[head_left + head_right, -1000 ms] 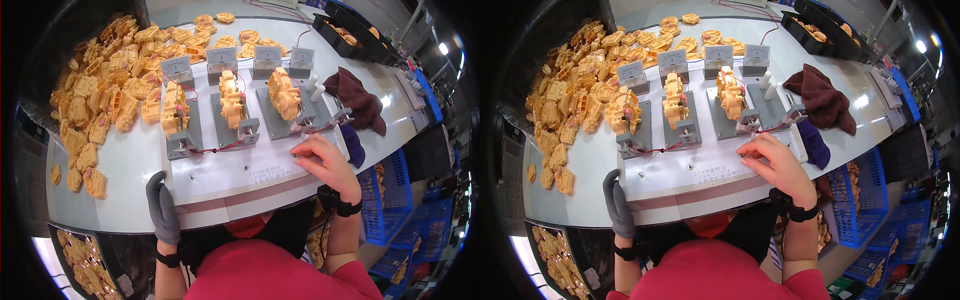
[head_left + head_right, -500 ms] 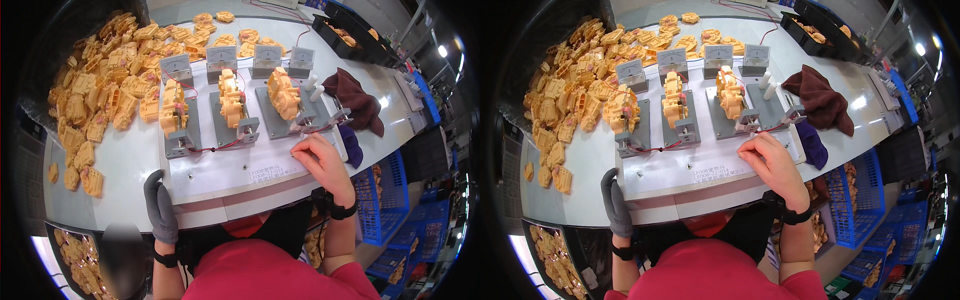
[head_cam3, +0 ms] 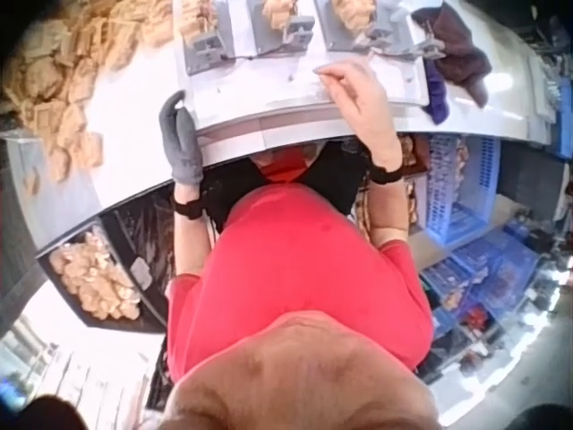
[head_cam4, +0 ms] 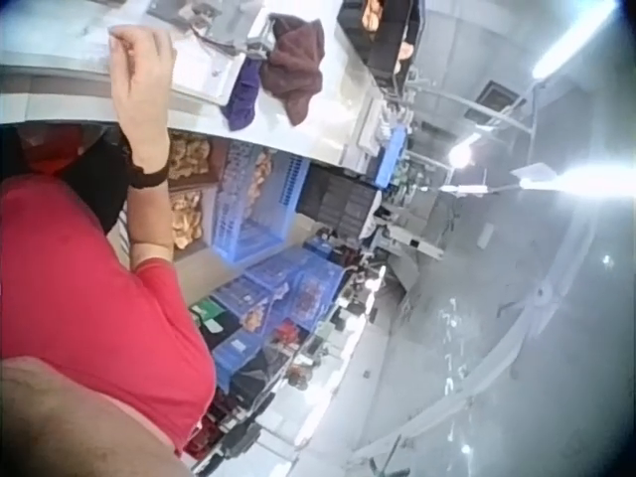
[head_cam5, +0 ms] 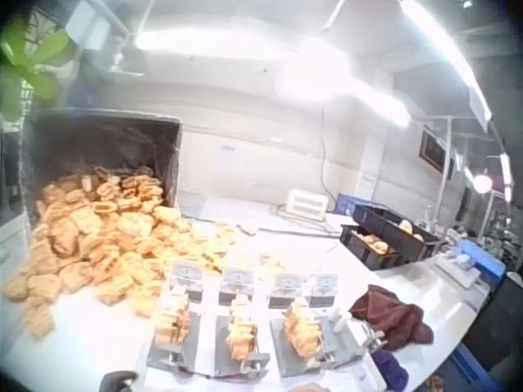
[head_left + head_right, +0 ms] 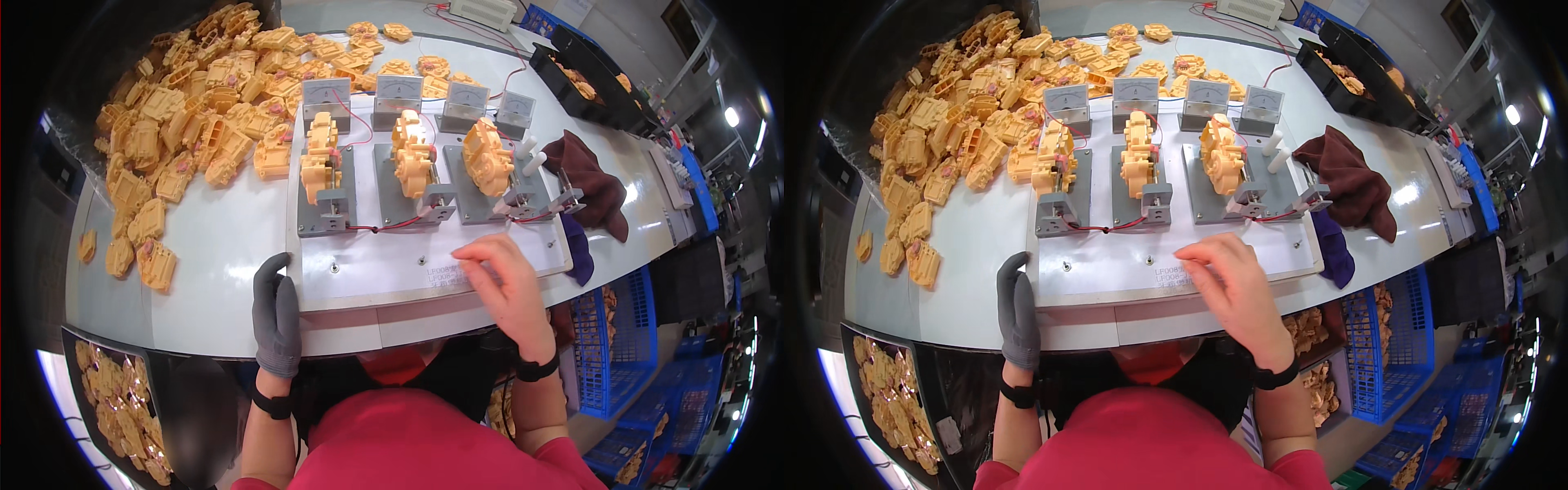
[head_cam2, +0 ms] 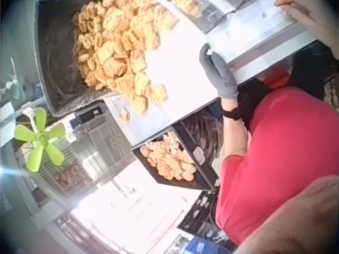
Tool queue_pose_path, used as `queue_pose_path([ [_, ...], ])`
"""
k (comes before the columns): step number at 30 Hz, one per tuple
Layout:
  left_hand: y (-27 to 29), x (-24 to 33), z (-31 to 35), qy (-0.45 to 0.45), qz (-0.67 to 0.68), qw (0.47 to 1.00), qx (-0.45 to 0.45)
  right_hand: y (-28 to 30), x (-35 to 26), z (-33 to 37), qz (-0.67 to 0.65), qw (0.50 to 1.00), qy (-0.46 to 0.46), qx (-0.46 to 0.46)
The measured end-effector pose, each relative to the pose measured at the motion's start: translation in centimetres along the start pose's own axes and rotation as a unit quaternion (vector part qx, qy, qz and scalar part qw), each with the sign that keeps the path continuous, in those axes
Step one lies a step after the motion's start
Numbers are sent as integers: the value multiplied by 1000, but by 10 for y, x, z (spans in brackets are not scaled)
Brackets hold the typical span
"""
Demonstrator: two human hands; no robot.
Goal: Testing and sorting yellow plastic toy components using a mechanical fixture and a wrist-mounted scanner.
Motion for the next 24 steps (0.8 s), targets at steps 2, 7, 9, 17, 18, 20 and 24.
queue_pose_path([
  [2, 0, 2, -1, 5, 3, 1000, -1, -14, -7, -4, 43, 998, 28, -26],
  [7, -1, 4, -2, -13, -4, 1000, -1, -28, -14, -13, 47, 998, 36, -37],
  [9, 1, 3, -1, 0, -1, 1000, -3, -34, -12, -15, 52, 997, 42, -42],
  [17, 0, 1, -1, 10, 2, 1000, 2, -38, -9, -15, 65, 995, 68, -13],
  [18, 1, 1, -1, 11, 6, 1000, 1, -38, -9, -14, 65, 995, 68, -14],
  [20, 0, 0, -1, 11, 9, 1000, 0, -38, -8, -14, 70, 995, 75, -14],
  [24, -1, -1, -2, -3, 12, 1000, 1, -39, -7, -14, 75, 993, 86, 6],
])
Point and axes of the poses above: each hand's wrist, its own z-axis away from the middle knuckle, its own y-axis out of the back of the hand, x = y × z, the point moved 2 cm from there along -z, towards the middle knuckle, and after that the axes turned 5 degrees about -y, right-handed, at the moved point
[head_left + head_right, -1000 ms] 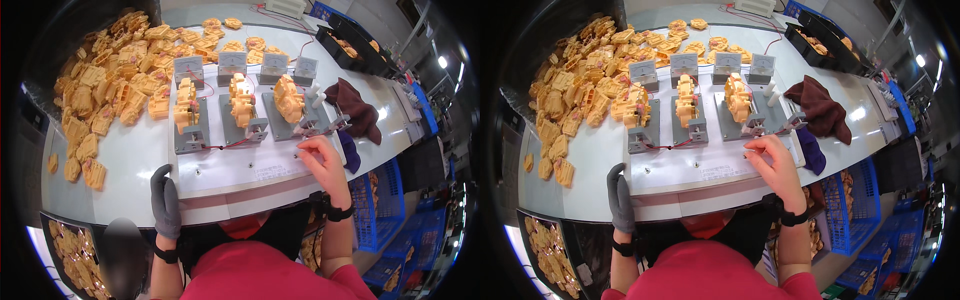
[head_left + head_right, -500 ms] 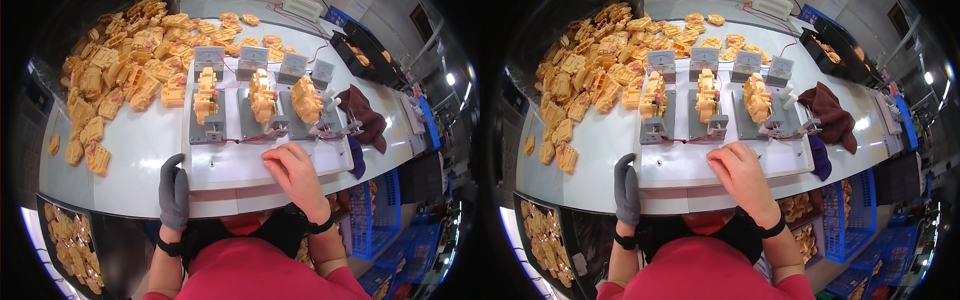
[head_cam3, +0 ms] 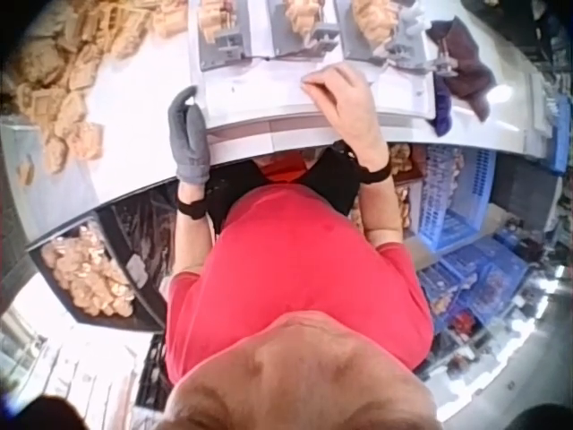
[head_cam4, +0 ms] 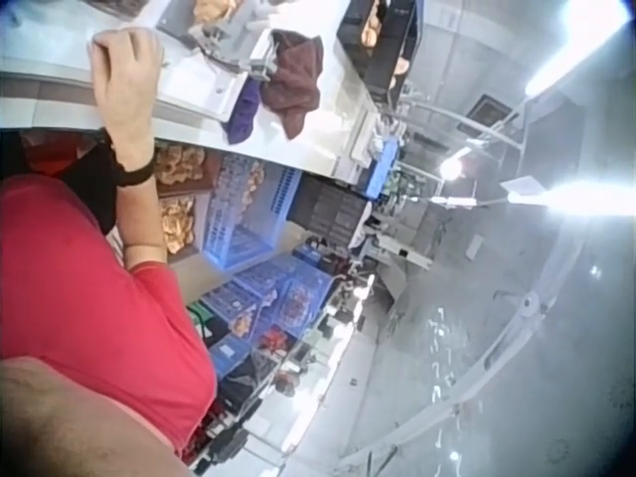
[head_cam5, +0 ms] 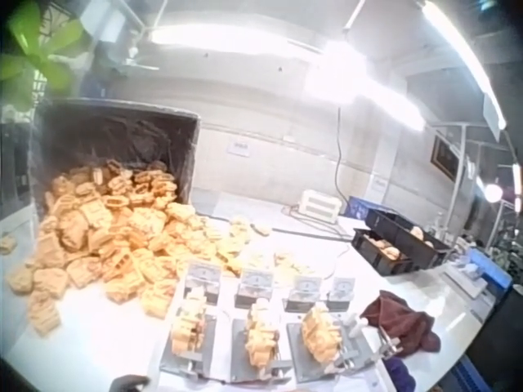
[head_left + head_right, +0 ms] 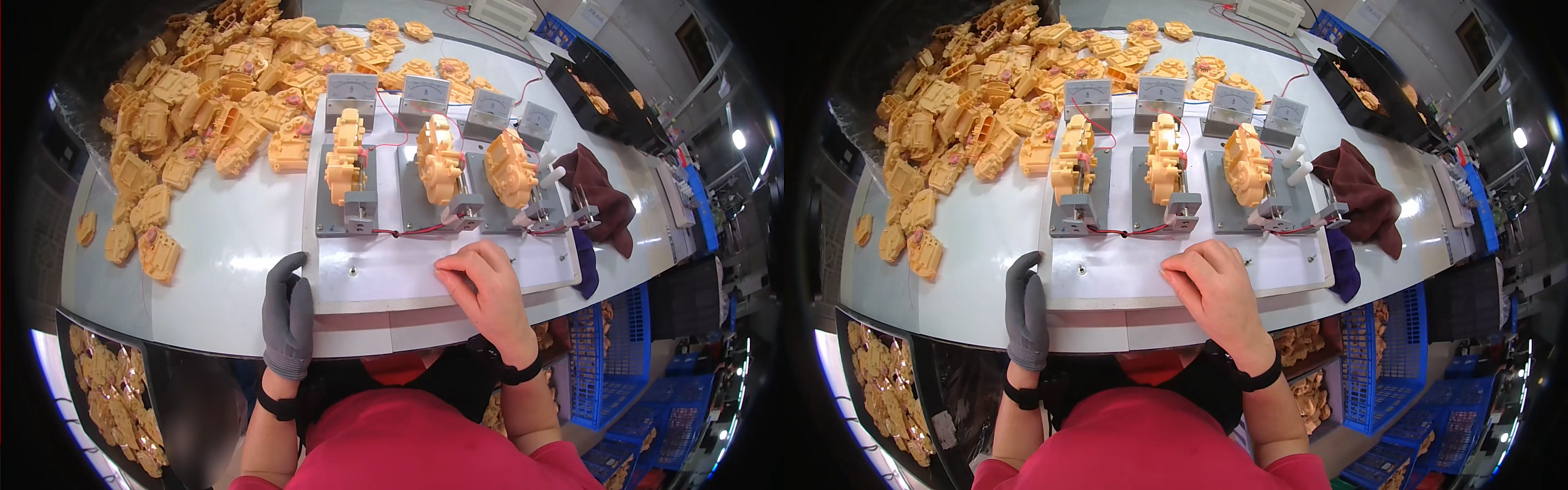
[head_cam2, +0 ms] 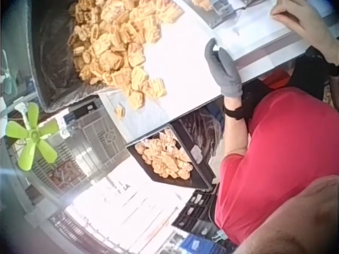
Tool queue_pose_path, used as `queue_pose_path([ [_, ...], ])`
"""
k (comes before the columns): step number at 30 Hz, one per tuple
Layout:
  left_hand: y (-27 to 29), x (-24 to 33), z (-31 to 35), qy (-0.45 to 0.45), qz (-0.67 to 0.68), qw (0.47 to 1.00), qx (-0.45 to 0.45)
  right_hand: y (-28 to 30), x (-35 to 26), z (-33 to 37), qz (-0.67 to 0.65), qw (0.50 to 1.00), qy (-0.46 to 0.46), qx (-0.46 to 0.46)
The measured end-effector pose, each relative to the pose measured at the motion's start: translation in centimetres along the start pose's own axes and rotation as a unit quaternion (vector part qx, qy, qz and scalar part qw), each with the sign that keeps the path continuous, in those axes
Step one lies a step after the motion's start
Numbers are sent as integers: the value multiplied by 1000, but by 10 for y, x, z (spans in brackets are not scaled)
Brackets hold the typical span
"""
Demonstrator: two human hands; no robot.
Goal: Testing and sorting yellow plastic toy components using a mechanical fixture and a wrist-mounted scanner.
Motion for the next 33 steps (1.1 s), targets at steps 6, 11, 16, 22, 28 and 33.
queue_pose_path([
  [6, 0, 2, 2, 5, -2, 1000, 2, 1, -1, 1, -2, 1000, 9, 9],
  [11, -2, 5, 1, -3, 5, 1000, 0, 2, -2, 2, 1, 1000, -1, 18],
  [16, 4, 2, 4, -33, -80, 996, 34, -3, -2, 1, -15, 1000, -4, 18],
  [22, -14, 42, -16, -182, -262, 948, -16, 2, -2, 2, -23, 999, -23, 26],
  [28, -28, 39, -18, -160, -261, 952, -31, 1, -3, 4, -26, 999, -26, 30],
  [33, -30, 44, -18, -138, -267, 953, -44, 5, -2, 3, -41, 998, -25, 34],
])
Point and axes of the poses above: each hand's wrist, its own z-axis away from the middle knuckle, its own y-axis out of the back of the hand, x = y × z, the point moved 2 cm from there along -z, towards the middle knuckle, and after that the axes turned 5 degrees about -y, right-handed, at the moved point
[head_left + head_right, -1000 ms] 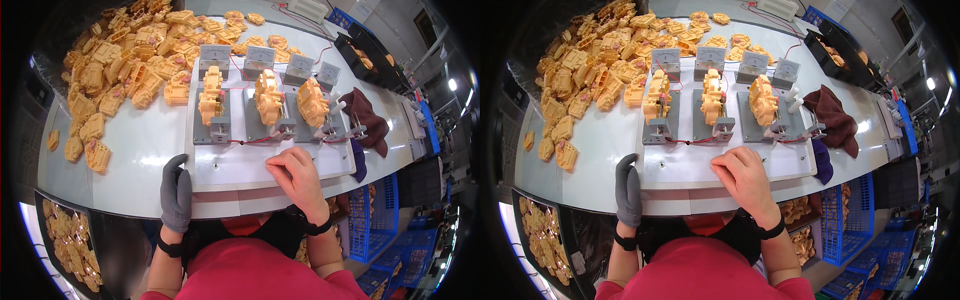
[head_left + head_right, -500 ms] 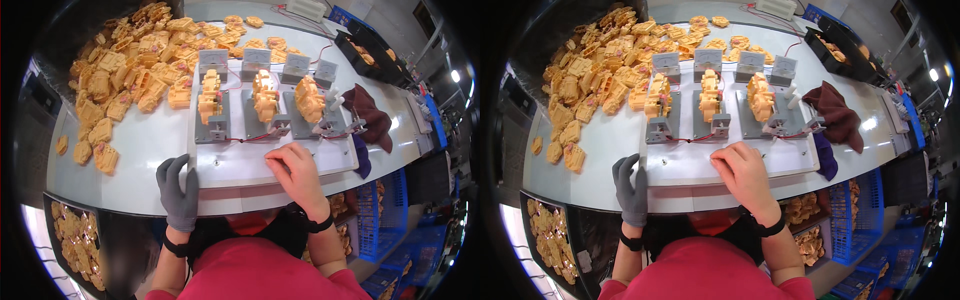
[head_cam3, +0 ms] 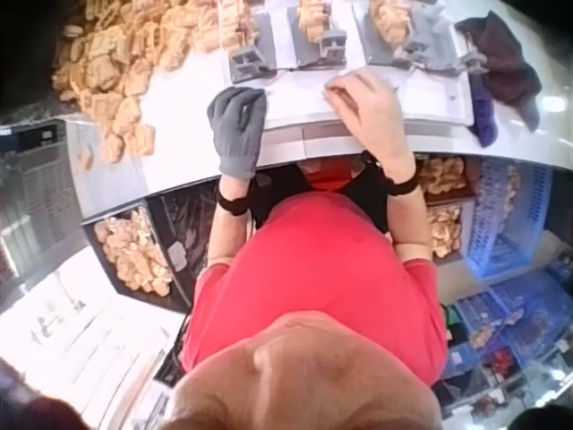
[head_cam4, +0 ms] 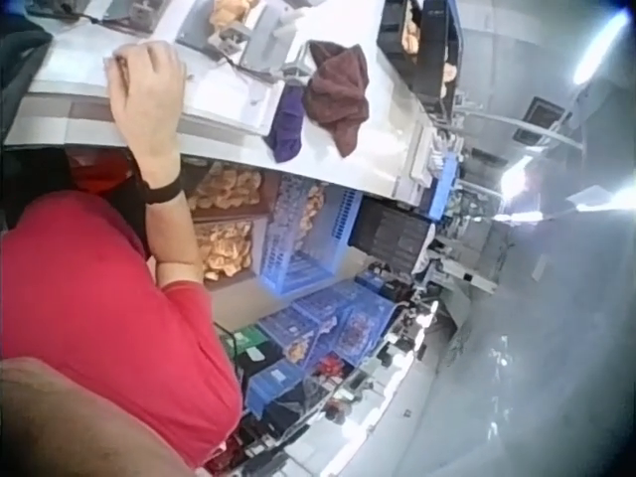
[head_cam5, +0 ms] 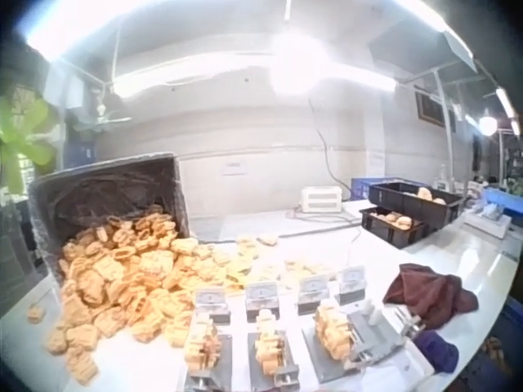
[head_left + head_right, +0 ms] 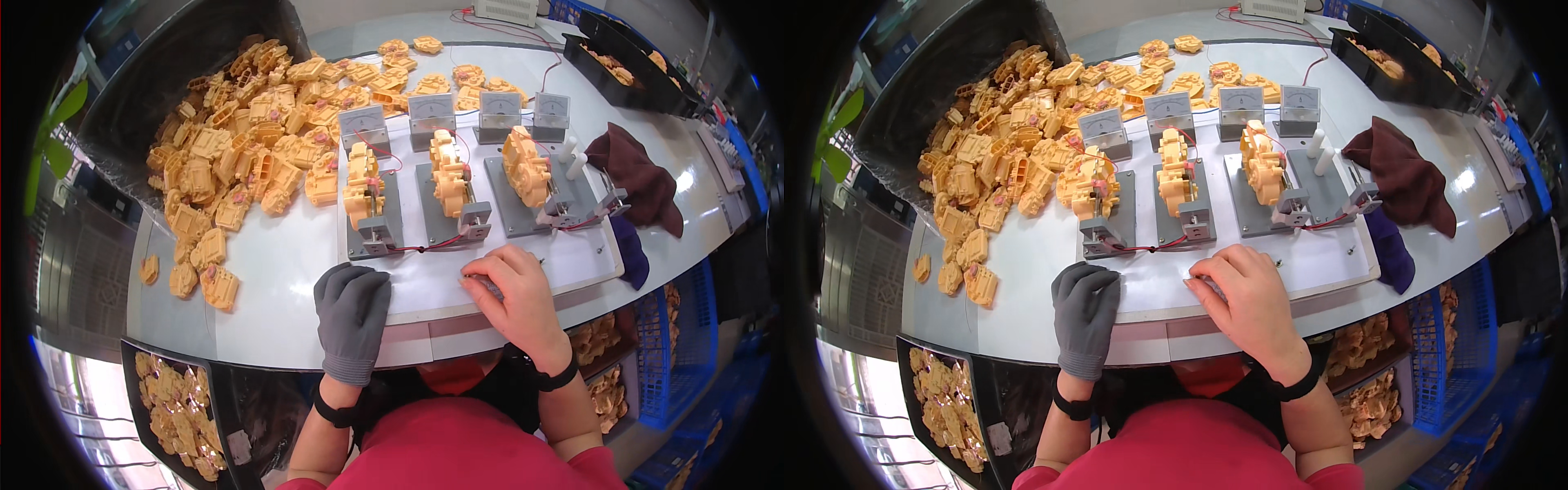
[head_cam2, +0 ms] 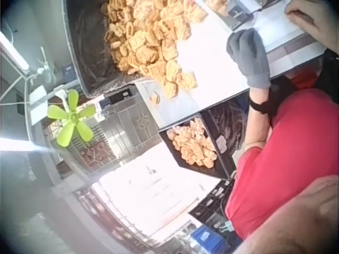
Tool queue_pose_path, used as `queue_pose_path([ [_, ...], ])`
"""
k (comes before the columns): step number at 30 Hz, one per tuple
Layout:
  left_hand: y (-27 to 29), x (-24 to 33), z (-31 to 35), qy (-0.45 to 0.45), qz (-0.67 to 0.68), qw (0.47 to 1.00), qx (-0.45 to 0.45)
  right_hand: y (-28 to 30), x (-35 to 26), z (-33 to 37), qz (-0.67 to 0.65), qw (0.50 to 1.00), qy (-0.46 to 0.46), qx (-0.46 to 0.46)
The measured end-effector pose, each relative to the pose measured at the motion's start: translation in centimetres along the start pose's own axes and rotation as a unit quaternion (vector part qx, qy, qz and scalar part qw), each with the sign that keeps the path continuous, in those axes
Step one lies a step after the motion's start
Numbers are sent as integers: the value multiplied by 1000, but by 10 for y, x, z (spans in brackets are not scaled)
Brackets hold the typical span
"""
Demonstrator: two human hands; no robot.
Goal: Testing and sorting yellow plastic toy components using a mechanical fixture and a wrist-mounted scanner.
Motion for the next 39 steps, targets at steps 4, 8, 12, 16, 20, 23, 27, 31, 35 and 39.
queue_pose_path([
  [4, -1, 1, -1, 14, 10, 1000, 3, 0, 1, -1, 2, 1000, -7, -4],
  [8, 0, 1, -2, 16, 14, 1000, 1, -1, 1, -2, 4, 1000, -5, -4],
  [12, 0, -2, -1, 21, 16, 1000, 1, -2, -1, -3, 14, 1000, 4, -2],
  [16, 0, -4, 0, 12, 27, 1000, 2, -2, -1, -3, 14, 1000, 1, 1],
  [20, 1, -3, 0, 12, 35, 999, 1, -3, 0, -2, 13, 1000, 2, 4],
  [23, 1, -3, 1, 8, 30, 1000, 3, -3, 0, -2, 13, 1000, 4, 2],
  [27, 1, -3, 2, 6, 30, 1000, 3, -3, -1, -2, 15, 1000, 2, 1],
  [31, -3, -4, 1, -1, 39, 999, 6, -2, 2, 0, 10, 1000, -9, 5],
  [35, 1, -3, 3, -5, 50, 999, 4, -1, -1, -2, 12, 1000, -3, 1],
  [39, 4, -5, 5, 8, 47, 999, 5, -5, 0, -4, 10, 1000, 12, -3],
])
Point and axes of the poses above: each hand's wrist, its own z-axis away from the middle knuckle, its own y-axis out of the back of the hand, x = y × z, the point moved 2 cm from there along -z, towards the middle knuckle, and after that the axes turned 5 degrees about -y, right-handed, at the moved point
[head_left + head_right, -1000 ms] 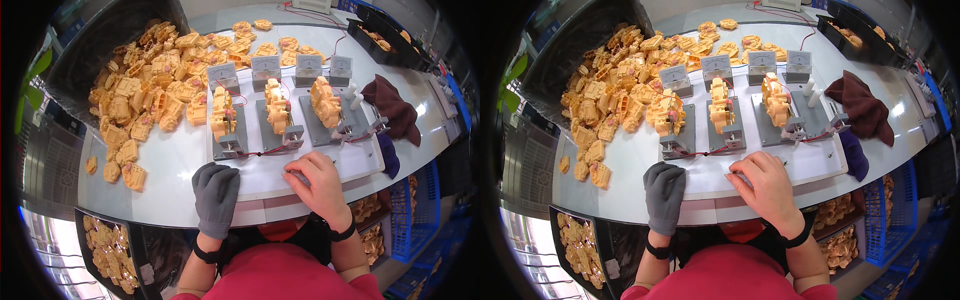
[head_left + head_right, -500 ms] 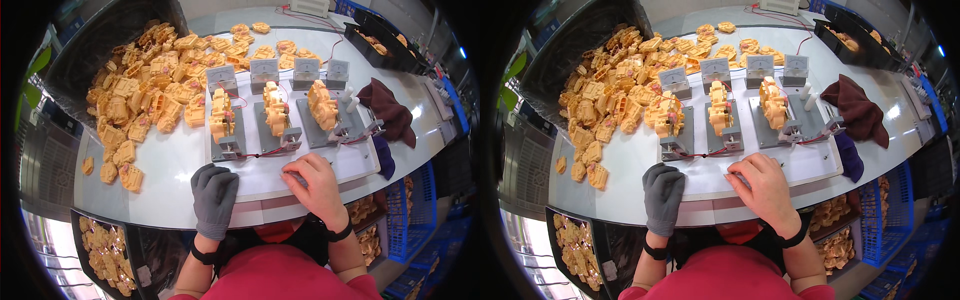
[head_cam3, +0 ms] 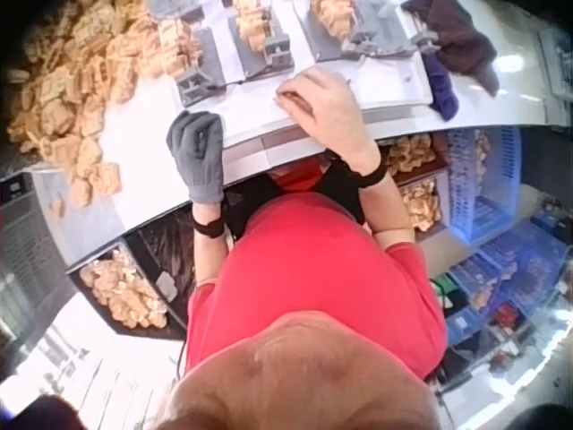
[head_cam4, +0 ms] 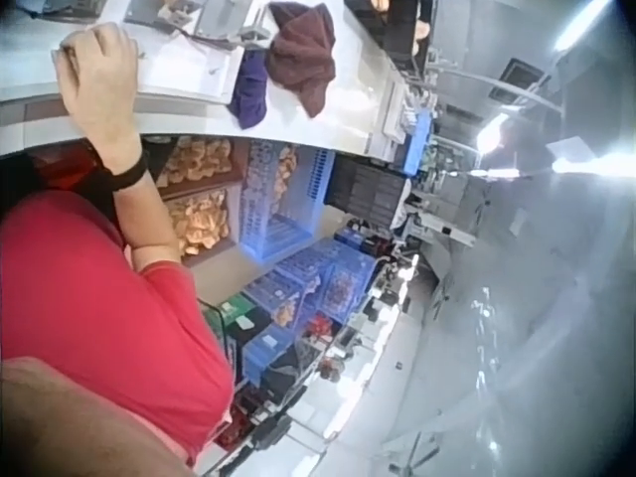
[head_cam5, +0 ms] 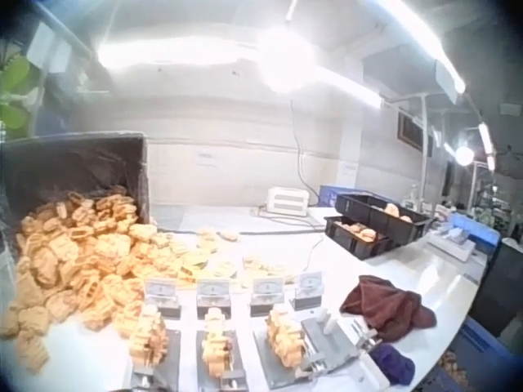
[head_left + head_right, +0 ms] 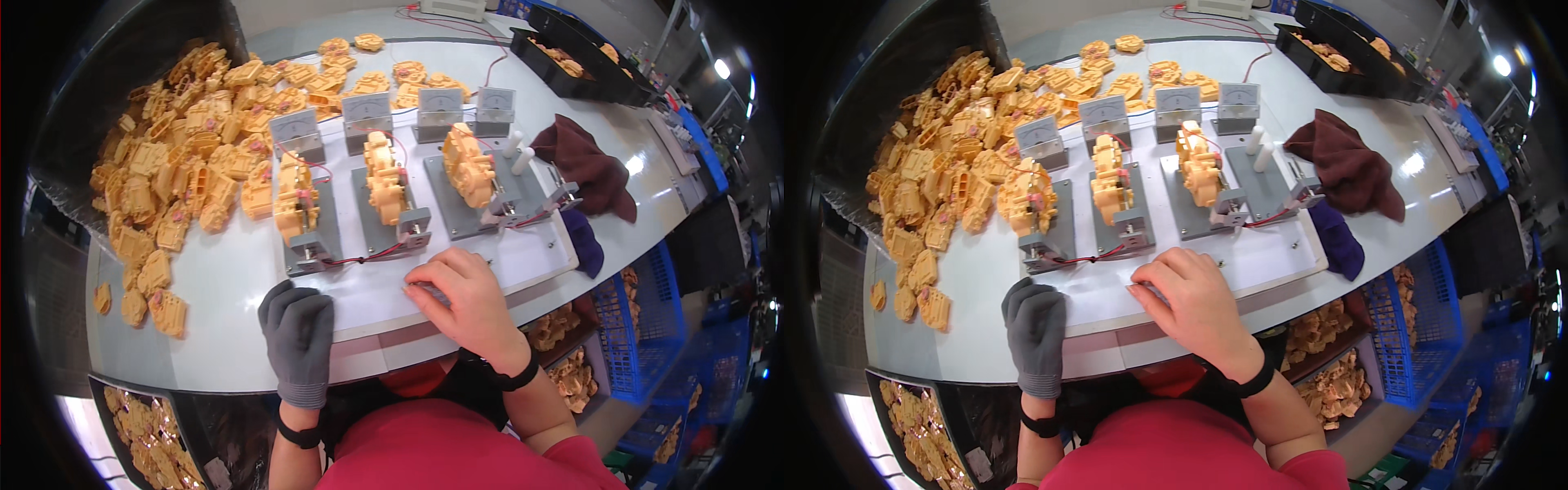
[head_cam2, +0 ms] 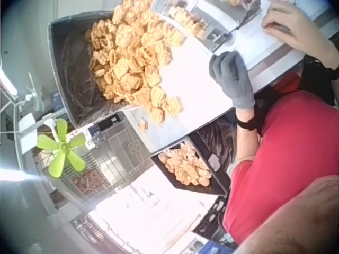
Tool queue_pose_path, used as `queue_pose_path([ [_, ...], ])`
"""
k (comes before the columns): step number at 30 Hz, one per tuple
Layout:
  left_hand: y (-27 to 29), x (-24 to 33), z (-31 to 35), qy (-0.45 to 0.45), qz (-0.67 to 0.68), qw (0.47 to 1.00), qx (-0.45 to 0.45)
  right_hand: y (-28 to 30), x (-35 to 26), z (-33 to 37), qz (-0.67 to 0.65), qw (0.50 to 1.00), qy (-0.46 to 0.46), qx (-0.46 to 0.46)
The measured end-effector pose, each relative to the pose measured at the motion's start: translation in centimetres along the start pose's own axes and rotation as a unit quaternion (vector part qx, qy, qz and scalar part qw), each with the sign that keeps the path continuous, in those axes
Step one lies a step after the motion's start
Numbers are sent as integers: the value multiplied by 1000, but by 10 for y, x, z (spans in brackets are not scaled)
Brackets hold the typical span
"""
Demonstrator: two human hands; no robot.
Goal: Testing and sorting yellow plastic toy components using a mechanical fixture and a wrist-mounted scanner.
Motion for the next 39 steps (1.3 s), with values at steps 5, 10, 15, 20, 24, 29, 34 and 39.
queue_pose_path([
  [5, -4, 2, -2, 5, 0, 1000, -5, 1, 3, 2, 5, 1000, -9, 3],
  [10, -5, -2, 0, 20, 13, 1000, 4, 2, 2, 3, 17, 1000, -18, 6],
  [15, -2, -2, 1, 31, 12, 999, -3, 0, 3, 3, 2, 1000, -7, 4],
  [20, 0, -2, -3, 37, 8, 999, -28, 0, 4, 3, 10, 1000, -11, 3],
  [24, 1, -3, -3, 29, 17, 999, -26, 0, 3, 2, 5, 1000, -9, 7],
  [29, 3, -4, -3, 13, -4, 1000, -18, -1, 1, 2, 2, 1000, -10, 4],
  [34, 1, -1, -4, 2, 6, 1000, -18, 1, 1, 2, 17, 1000, -9, 2],
  [39, 2, -2, -5, -13, 5, 1000, -16, 0, 0, 1, 16, 1000, -9, -7],
])
Point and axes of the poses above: each hand's wrist, its own z-axis away from the middle knuckle, its own y-axis out of the back of the hand, x = y × z, the point moved 2 cm from there along -z, towards the middle knuckle, and after that the axes turned 5 degrees about -y, right-handed, at the moved point
